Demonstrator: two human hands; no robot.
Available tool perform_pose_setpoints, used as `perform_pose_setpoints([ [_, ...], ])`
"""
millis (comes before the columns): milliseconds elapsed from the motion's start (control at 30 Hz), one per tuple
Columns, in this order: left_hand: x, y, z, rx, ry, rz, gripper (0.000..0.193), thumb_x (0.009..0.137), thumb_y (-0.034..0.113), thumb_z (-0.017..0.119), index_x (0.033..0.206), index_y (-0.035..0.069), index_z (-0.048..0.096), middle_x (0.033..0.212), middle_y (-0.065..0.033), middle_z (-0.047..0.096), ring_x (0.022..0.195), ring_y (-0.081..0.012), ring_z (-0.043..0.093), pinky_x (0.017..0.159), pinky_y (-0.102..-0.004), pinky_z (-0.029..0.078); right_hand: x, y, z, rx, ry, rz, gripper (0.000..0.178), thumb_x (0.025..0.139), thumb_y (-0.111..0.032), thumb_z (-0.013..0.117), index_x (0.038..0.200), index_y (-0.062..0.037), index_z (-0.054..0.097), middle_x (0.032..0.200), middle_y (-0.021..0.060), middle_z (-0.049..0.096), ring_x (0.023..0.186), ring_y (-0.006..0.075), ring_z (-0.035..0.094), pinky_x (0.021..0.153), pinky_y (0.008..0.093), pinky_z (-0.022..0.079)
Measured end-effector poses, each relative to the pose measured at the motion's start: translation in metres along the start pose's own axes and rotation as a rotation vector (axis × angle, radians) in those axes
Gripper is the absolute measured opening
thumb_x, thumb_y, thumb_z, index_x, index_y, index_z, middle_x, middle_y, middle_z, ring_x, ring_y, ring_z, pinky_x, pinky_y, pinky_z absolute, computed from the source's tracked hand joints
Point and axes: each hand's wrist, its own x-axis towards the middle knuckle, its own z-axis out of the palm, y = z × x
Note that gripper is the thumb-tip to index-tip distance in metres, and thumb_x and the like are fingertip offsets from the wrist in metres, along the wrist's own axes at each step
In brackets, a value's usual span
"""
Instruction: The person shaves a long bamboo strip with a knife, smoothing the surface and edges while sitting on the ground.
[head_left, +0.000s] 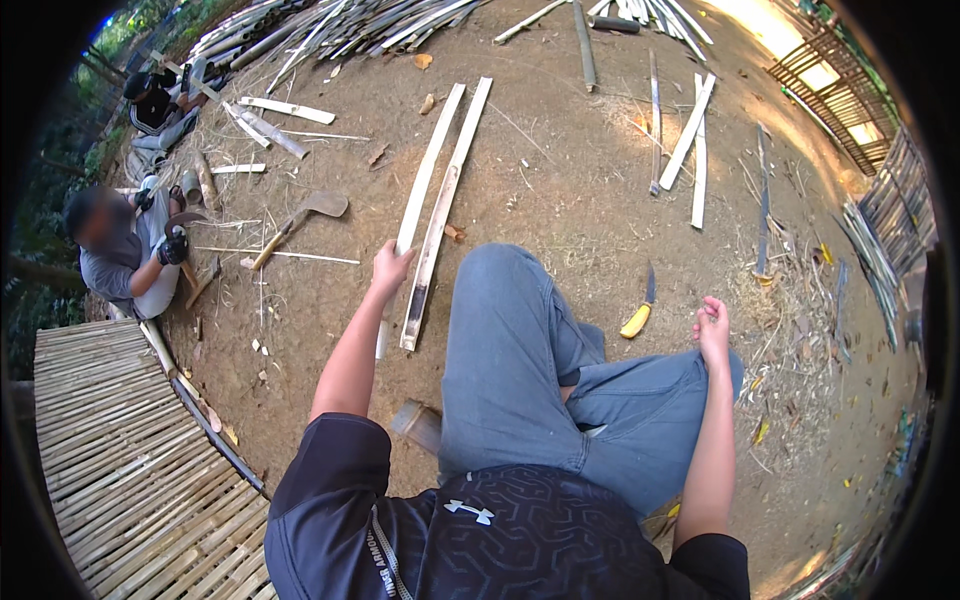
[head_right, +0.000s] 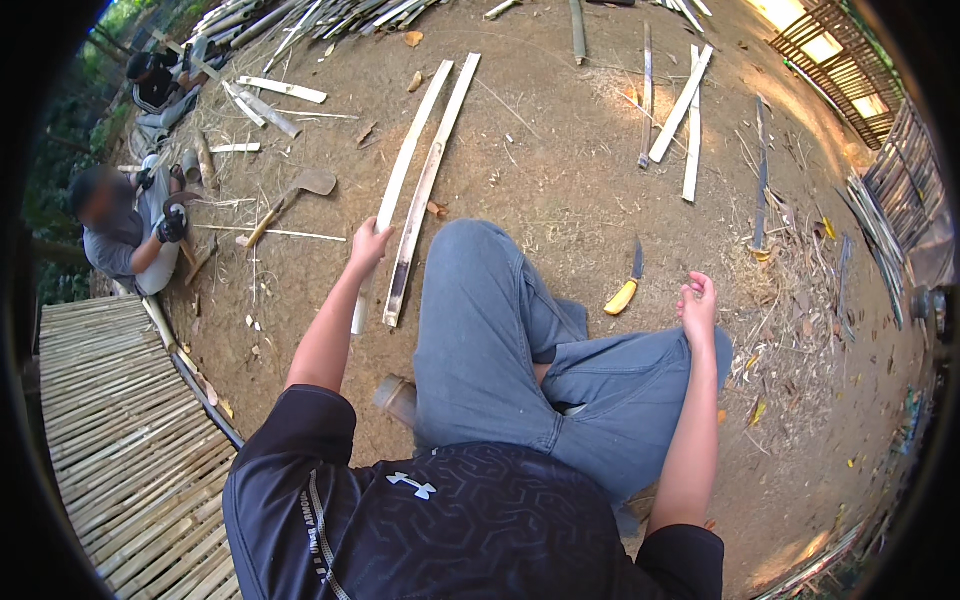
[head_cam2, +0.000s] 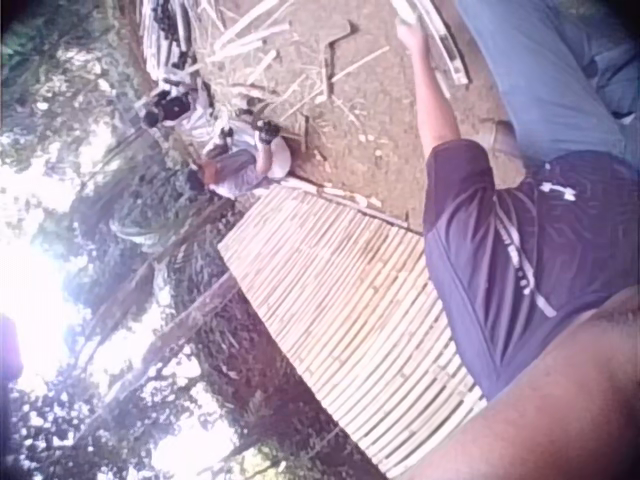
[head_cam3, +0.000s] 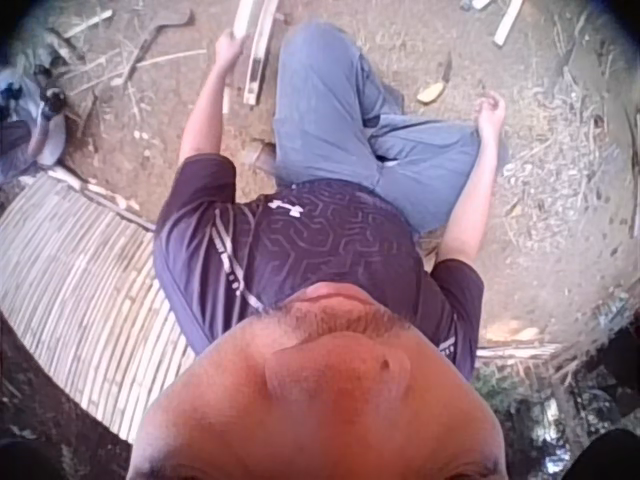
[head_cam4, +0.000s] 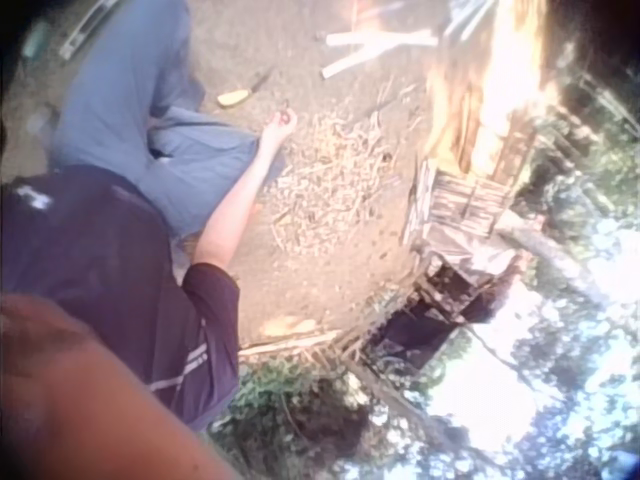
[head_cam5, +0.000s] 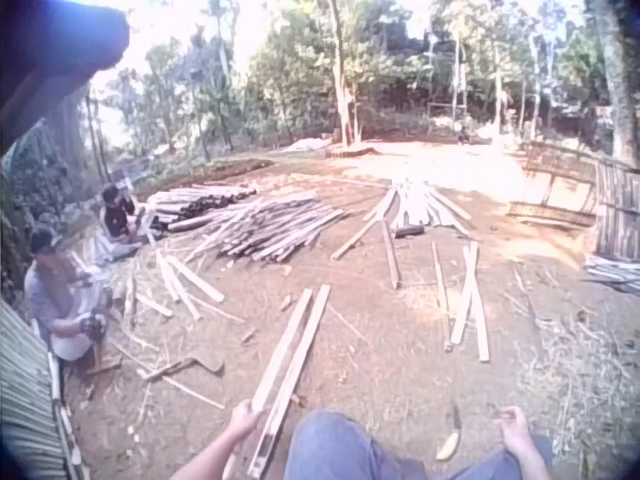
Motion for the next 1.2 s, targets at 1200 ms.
perform_pose_setpoints([
  [1200,-0.043,0.117,-0.057,-0.263,0.162,0.417,0.02,0.092,0.018,0.066,0.108,0.006,0.069,0.08,-0.0039,0.064,0.074,-0.012,0.06,0.067,-0.0295,0.049,-0.068,-0.342,-0.101,-0.871,0.215,-0.854,0.042,0.101,-0.026,0.055,0.143,-0.0237,0.052,0.134,0.0079,0.053,0.115,0.0218,0.057,0.1,0.0361,0.048],
])
